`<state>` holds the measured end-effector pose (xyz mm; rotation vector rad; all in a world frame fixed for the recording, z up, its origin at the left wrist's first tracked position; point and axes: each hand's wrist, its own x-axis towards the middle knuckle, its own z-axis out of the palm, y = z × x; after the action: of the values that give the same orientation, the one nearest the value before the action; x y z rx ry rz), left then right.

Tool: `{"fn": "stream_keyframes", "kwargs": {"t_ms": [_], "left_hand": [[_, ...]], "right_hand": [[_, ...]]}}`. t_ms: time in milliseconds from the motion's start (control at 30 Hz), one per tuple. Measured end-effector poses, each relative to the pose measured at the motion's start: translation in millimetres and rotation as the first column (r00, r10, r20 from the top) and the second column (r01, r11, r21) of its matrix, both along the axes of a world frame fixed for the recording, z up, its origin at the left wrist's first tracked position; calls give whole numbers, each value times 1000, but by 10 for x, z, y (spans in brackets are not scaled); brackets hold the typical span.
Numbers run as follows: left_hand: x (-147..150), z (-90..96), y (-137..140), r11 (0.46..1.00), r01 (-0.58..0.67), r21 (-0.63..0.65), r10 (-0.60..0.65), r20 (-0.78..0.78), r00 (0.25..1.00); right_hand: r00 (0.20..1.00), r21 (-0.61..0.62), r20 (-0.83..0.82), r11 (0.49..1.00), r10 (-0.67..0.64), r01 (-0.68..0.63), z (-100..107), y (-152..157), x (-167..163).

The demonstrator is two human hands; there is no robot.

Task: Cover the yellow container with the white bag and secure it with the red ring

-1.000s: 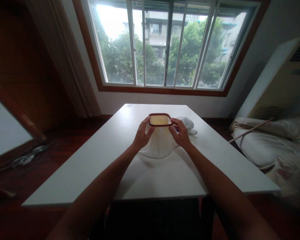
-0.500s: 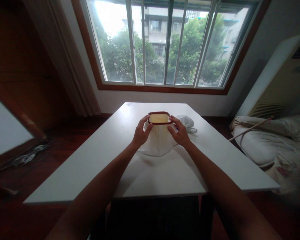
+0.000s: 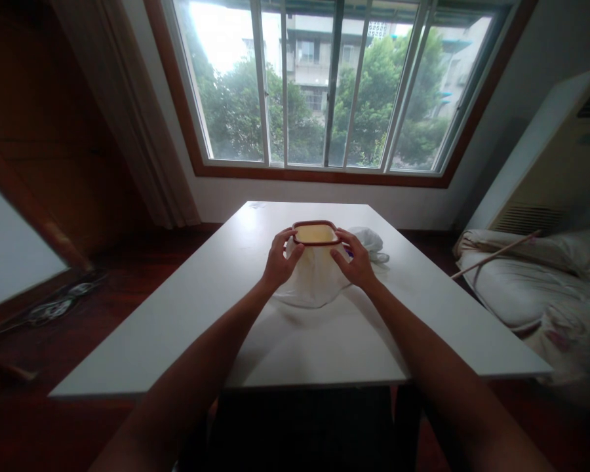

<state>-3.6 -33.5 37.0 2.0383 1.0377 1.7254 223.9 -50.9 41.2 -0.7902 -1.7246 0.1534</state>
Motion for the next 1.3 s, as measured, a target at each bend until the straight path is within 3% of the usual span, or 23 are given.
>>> {"fn": "stream_keyframes", "kwargs": {"t_ms": [400,800,1067,1300], "left_hand": [[16,-31,43,992,93,-85,-86,85,993],[6,100,-41,994,-111,-19,112,77,991],[25,58,0,999,31,-22,-30,59,998],[7,48,53,996,68,-65,-65,49,997]], "right_hand": [[999,-72,40,997,-4,7,-91,68,-19],[1000,-3,18,1000,4,-3,40,-42,-15],[1000,-15,12,1000,6,-6,17,-14,-41],[988,-137,-123,984,95,-112,-5,49,-23]]}}
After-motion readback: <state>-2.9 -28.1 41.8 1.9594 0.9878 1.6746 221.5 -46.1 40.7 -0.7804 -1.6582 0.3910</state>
